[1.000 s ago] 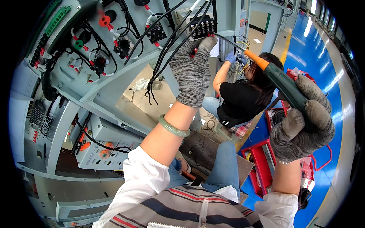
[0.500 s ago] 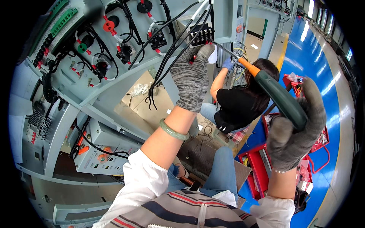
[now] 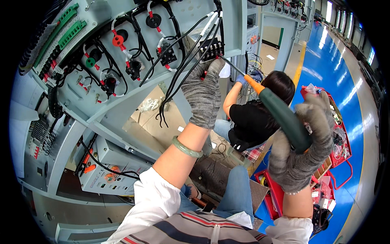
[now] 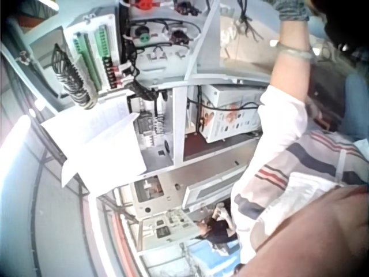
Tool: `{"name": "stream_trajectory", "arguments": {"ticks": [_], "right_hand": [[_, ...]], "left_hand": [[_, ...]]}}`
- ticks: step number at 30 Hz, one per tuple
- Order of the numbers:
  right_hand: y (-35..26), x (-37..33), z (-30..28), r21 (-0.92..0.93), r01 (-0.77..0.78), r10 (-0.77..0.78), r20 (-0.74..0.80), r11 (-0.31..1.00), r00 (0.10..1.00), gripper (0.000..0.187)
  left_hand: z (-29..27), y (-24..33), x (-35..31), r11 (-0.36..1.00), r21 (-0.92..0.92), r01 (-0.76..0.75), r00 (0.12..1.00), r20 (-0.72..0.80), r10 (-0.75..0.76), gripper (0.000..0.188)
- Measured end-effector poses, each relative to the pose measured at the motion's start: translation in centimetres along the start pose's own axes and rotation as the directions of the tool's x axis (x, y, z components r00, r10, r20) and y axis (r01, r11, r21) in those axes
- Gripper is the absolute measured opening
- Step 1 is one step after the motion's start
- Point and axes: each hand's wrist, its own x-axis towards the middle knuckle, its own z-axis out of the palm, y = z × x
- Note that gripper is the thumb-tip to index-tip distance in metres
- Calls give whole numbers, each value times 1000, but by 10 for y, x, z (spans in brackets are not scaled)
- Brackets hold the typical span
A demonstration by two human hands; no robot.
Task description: The person strips and crimps wires inside an open electrical cabinet, then secures them with a screwdriver. The person uses pliers, crimping pliers, and a screwdriver to prepare and connect wires to terminal blocks.
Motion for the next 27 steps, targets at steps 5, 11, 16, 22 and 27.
{"name": "stream_trajectory", "arguments": {"ticks": [5,11,16,22,27], "right_hand": [[-6,5,-8,-150,-8,33,168,989,985,48],[-6,12,-2,-132,19,-16,29,991,999,46],[-7,10,-4,-162,32,-10,132,986,991,42],[-6,6,3,66,5,-7,23,998,1000,49],[-6,4,5,165,4,-6,12,986,1000,46]], "left_hand": [[1,0,1,997,-41,68,998,10,-67,20],[2,1,2,997,-9,76,997,8,-76,20],[1,-3,3,996,-58,73,997,6,-73,19],[0,-2,3,995,-57,86,996,38,-84,20],[-13,-7,7,954,-285,92,972,233,-25,28]]}}
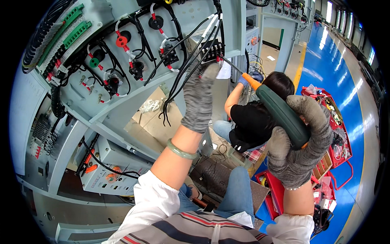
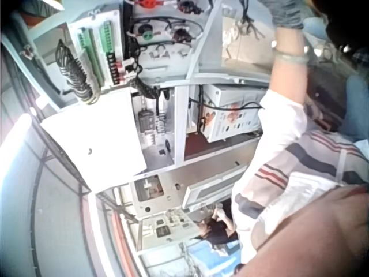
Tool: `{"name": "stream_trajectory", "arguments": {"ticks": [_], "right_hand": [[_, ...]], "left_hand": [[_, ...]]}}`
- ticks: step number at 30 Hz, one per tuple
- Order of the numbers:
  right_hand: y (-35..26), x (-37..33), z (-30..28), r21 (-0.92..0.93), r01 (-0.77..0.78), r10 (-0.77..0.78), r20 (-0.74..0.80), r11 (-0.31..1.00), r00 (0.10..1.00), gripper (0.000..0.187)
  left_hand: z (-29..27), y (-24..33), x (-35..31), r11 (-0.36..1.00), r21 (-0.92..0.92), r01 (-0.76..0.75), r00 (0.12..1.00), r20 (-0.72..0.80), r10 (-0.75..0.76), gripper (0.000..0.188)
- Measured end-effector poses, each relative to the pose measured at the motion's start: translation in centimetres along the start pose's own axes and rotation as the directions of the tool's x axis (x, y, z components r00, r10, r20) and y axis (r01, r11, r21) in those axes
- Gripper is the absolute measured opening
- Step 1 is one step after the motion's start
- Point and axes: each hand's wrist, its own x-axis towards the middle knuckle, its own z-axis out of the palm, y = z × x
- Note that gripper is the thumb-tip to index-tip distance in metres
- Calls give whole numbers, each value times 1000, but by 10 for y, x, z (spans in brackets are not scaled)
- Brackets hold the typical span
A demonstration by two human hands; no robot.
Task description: The person strips and crimps wires inside an open electrical cabinet, then secures them with a screwdriver. The person uses pliers, crimping pliers, and a screwdriver to prepare and connect wires to terminal blocks.
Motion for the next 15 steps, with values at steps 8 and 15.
{"name": "stream_trajectory", "arguments": {"ticks": [8,15], "right_hand": [[-15,7,-3,-98,5,1,68,995,998,34],[-30,15,-8,-214,-69,119,232,974,965,31]], "left_hand": [[-16,-1,30,865,-404,297,949,228,-220,37],[-13,9,31,850,-340,402,898,326,-294,26]]}}
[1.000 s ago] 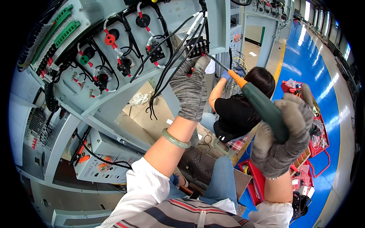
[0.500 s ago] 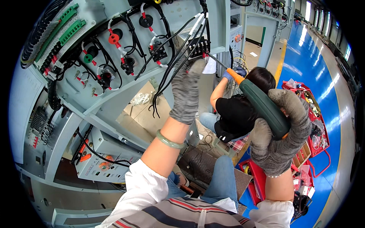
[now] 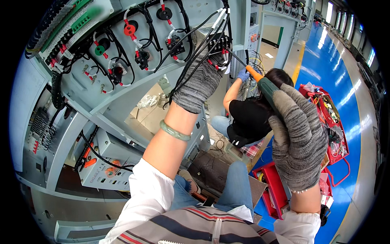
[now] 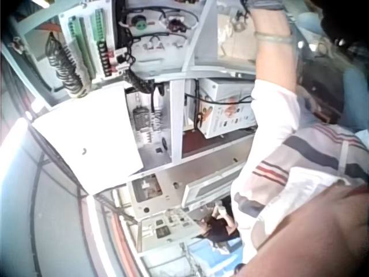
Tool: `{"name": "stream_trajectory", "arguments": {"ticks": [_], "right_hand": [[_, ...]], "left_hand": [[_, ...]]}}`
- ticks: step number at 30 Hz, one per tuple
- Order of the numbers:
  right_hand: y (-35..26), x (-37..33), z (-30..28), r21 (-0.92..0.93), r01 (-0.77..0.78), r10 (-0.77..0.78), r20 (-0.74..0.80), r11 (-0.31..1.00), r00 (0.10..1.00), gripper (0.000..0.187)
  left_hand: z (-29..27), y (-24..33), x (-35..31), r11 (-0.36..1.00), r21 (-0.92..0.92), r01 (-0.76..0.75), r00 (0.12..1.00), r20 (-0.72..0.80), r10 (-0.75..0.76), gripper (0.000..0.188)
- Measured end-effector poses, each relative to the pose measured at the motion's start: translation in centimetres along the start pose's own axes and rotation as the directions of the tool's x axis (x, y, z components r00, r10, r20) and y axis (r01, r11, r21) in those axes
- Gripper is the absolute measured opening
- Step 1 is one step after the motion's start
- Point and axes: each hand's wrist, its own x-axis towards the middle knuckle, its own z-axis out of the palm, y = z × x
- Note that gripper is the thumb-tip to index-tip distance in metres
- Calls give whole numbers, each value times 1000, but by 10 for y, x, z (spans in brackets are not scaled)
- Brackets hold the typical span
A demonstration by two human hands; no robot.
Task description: The person strips and crimps wires inside an open electrical cabinet, then secures them with a screwdriver. The person uses pliers, crimping pliers, and a screwdriver to prepare and connect wires to terminal blocks.
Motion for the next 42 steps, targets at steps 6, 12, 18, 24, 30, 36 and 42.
{"name": "stream_trajectory", "arguments": {"ticks": [6,12,18,24,30,36,42], "right_hand": [[-6,1,4,28,-122,124,-66,992,990,29],[1,-1,14,173,-163,195,-186,971,963,25],[8,-4,15,260,-218,268,-178,941,947,25],[23,-26,-2,522,-354,540,-260,776,801,36],[44,-39,7,704,-445,697,-100,554,710,41],[53,-46,9,807,-449,710,53,384,702,47],[65,-50,10,924,-372,755,182,87,630,51]], "left_hand": [[-3,0,2,990,-142,-8,1000,23,11,22],[-12,-7,4,992,-124,-17,1000,7,18,23],[-11,-5,2,991,-134,-3,1000,11,4,32],[-12,-5,-15,982,144,-123,983,-116,140,37],[-1,-19,-24,622,769,-145,936,-98,339,21],[5,-17,-16,588,808,-34,933,-185,308,22],[6,-7,-19,844,509,-168,970,-68,234,33]]}}
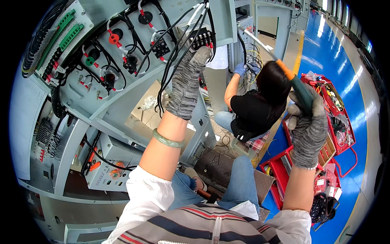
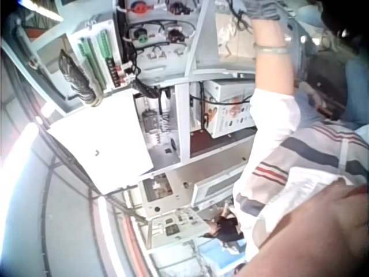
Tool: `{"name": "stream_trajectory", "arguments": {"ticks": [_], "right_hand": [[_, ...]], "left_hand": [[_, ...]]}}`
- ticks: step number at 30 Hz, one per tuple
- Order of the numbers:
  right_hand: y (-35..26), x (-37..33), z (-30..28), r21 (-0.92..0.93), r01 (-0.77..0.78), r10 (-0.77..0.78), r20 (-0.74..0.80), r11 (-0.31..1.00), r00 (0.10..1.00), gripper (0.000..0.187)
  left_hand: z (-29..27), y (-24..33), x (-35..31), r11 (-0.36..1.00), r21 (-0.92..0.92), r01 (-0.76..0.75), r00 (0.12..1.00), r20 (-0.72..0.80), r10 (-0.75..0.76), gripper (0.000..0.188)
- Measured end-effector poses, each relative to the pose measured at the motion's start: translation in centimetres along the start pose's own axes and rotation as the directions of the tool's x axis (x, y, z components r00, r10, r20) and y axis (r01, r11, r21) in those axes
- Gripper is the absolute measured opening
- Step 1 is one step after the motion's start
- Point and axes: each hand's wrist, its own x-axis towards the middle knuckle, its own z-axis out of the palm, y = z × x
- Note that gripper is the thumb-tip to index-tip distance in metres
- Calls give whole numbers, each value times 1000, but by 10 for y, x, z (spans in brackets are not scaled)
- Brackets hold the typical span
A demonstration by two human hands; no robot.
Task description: The person strips and crimps wires inside an open electrical cabinet, then secures them with a screwdriver. The person uses pliers, crimping pliers, and a screwdriver to prepare and connect wires to terminal blocks.
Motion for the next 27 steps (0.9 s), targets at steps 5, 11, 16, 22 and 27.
{"name": "stream_trajectory", "arguments": {"ticks": [5,11,16,22,27], "right_hand": [[12,4,-8,127,-82,78,32,989,996,50],[17,2,-10,143,-103,99,34,984,994,51],[21,5,-9,395,-199,158,133,897,978,51],[57,21,14,439,-489,228,523,753,821,38],[58,61,61,-281,-215,299,301,935,905,30]], "left_hand": [[10,0,1,931,366,19,984,-174,48,22],[12,-4,-1,923,383,29,970,-235,67,21],[10,-14,0,946,316,-71,966,-215,144,21],[7,-12,-1,941,333,-58,976,-180,124,14],[7,-5,1,870,489,-64,979,-140,151,17]]}}
